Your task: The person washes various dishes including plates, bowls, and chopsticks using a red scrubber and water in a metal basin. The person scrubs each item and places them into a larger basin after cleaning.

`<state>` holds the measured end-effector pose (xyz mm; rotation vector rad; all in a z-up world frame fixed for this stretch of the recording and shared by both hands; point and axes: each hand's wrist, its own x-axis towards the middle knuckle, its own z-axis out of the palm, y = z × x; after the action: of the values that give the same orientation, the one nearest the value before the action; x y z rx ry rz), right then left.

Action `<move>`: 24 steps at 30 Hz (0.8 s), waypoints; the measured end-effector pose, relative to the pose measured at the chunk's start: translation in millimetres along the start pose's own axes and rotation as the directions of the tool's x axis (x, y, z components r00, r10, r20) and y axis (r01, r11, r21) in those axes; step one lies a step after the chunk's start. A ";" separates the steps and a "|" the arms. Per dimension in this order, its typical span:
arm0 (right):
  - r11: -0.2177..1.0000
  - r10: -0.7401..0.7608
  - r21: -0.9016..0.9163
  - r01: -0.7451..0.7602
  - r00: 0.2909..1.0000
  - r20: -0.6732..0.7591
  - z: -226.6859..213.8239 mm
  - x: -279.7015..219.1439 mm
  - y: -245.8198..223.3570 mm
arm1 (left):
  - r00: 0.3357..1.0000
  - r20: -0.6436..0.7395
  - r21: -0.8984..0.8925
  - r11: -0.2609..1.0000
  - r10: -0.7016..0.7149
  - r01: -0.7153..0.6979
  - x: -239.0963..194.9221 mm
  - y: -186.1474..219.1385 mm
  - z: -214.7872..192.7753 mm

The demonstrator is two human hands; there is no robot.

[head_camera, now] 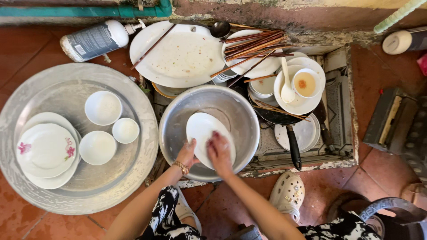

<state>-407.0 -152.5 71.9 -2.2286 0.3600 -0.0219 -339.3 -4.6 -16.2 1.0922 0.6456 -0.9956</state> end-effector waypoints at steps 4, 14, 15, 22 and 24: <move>0.912 -0.393 -0.017 0.410 0.883 0.257 -11.6 -32.1 0.0 | 1.000 -0.018 -0.008 1.000 -0.003 0.003 19.4 -6.9 -15.0; 0.968 -0.235 -0.031 0.251 0.939 0.251 -80.1 47.0 44.6 | 0.997 0.028 -0.013 0.997 0.078 -0.077 1.6 62.0 -16.5; 0.993 -0.103 0.080 0.084 0.956 0.274 -84.7 54.9 41.7 | 0.986 -0.039 0.125 0.979 0.165 -0.159 -0.2 68.5 -20.6; 0.477 0.393 0.651 -0.591 0.806 0.443 -124.8 79.3 42.0 | 0.876 0.283 0.553 0.680 0.391 -0.482 -1.6 93.6 -48.5; 0.422 0.312 0.691 -0.587 0.810 0.497 -131.9 84.2 51.3 | 0.895 0.274 0.566 0.693 0.352 -0.446 -13.6 108.2 -52.6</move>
<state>-357.4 -305.5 107.2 -1.0844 0.6319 0.3733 -246.1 62.6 21.8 1.6370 -0.0845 -0.9004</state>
